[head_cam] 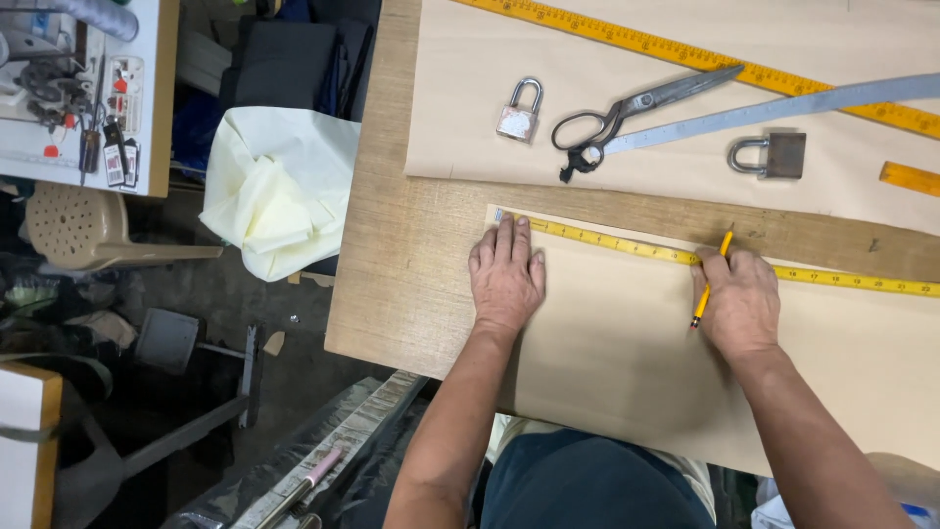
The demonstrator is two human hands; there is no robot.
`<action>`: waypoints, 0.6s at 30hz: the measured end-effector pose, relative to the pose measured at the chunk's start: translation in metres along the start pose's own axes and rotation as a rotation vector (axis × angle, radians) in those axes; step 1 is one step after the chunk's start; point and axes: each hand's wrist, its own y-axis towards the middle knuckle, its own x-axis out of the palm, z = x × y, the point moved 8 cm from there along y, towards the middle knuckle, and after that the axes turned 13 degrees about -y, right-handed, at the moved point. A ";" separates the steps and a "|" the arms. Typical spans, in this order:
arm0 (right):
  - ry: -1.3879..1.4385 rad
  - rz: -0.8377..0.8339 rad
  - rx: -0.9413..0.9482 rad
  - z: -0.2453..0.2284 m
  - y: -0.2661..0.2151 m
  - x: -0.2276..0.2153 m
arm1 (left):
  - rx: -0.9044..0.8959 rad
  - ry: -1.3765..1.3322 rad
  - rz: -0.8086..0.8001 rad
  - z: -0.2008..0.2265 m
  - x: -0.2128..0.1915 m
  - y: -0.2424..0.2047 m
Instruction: The person measures and marks lines on a large sheet of beige paper using a yellow tape measure, a metal ruler, a set square, and a pencil. They draw straight lines and curved edges to create a pattern on the paper.
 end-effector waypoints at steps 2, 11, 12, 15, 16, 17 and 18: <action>0.012 -0.014 -0.013 0.001 0.004 -0.001 | -0.006 0.009 0.012 0.001 -0.001 0.001; -0.051 -0.084 0.026 0.031 -0.005 0.010 | -0.055 0.038 -0.010 0.004 0.009 0.001; -0.120 -0.077 0.019 0.038 -0.008 0.011 | -0.053 0.026 0.028 0.004 0.008 0.001; -0.142 -0.095 0.075 0.075 -0.020 0.012 | -0.056 0.050 -0.016 0.007 0.009 0.002; -0.146 -0.102 0.080 0.081 -0.021 0.017 | -0.052 0.044 -0.023 0.005 0.008 0.002; -0.121 -0.122 0.081 0.090 -0.025 0.021 | -0.033 0.037 0.017 0.007 0.006 0.002; -0.097 -0.141 0.084 0.100 -0.029 0.025 | -0.014 0.029 0.057 0.010 0.004 0.004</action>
